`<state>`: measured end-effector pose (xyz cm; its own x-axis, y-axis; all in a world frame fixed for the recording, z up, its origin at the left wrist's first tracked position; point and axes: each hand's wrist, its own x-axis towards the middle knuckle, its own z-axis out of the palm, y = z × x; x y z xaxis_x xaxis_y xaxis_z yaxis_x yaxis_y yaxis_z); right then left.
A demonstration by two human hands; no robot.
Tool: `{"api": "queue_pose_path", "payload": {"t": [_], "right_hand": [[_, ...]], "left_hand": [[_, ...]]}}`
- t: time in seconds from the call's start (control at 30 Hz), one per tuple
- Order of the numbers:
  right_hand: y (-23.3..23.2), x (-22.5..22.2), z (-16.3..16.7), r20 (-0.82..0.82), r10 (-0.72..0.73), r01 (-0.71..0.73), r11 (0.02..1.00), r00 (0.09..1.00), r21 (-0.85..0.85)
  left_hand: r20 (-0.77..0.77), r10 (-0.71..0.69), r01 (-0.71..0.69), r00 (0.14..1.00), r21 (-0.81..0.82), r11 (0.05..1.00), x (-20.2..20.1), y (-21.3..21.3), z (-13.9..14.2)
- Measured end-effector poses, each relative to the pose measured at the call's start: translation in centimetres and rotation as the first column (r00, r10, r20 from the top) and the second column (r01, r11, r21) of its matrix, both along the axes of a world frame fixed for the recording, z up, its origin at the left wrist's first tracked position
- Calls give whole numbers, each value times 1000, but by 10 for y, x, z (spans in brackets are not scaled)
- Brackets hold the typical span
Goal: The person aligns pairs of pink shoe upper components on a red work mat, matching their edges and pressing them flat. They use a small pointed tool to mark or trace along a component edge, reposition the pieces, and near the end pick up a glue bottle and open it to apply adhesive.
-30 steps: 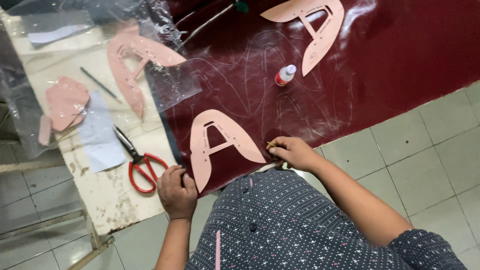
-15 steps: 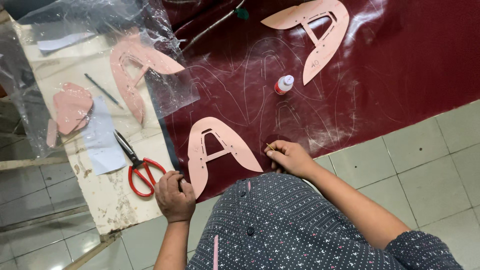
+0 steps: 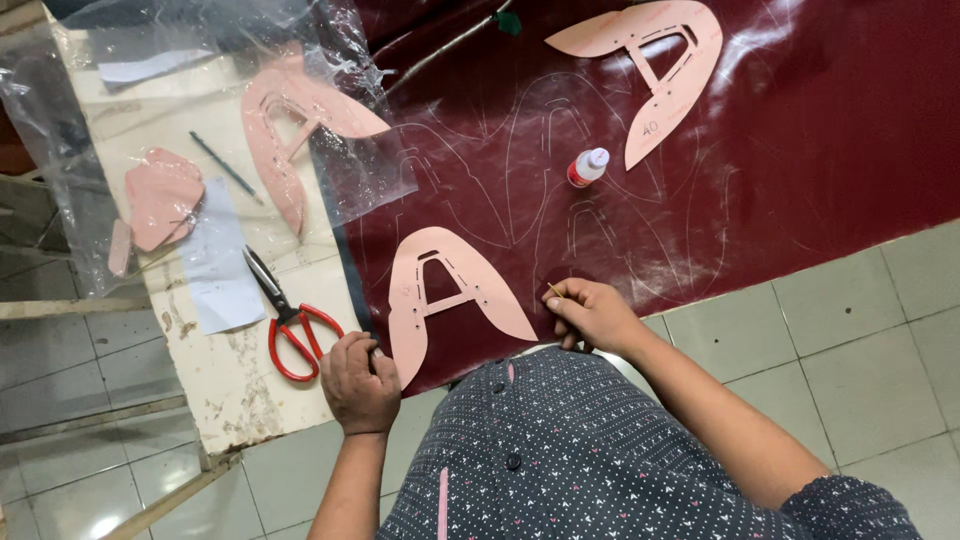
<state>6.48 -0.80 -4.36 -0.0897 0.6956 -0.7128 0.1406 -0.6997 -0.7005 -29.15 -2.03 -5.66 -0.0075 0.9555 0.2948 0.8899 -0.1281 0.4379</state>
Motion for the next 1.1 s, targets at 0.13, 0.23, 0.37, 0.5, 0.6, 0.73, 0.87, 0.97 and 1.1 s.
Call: {"api": "queue_pose_path", "payload": {"t": [0.13,0.23,0.37,0.5,0.6,0.73,0.87,0.97,1.1], "right_hand": [[-3,1,-7,-3,-49,49,999,999,20],[-3,5,-11,-25,-182,182,953,983,240],[22,25,-3,44,-457,367,764,888,531],[59,42,16,153,-487,249,662,860,707],[89,43,22,182,-447,151,612,876,776],[119,43,21,278,-381,15,612,882,790],[159,34,17,300,-338,-61,568,892,821],[185,21,15,346,-330,-120,547,878,828],[191,21,15,398,-256,-199,562,881,803]], "left_hand": [[-3,-1,1,1000,-44,999,-1,0,2],[12,-12,13,1000,-26,1000,-2,0,3],[19,-16,16,1000,-19,1000,-3,0,2],[19,-18,18,1000,0,1000,-3,0,2],[16,-12,12,1000,12,1000,-2,1,2],[-2,-11,11,1000,36,999,0,-1,3],[-5,20,-19,1000,19,1000,1,1,3],[-10,36,-35,999,18,999,2,2,3],[-36,70,-70,997,8,998,6,1,4]]}}
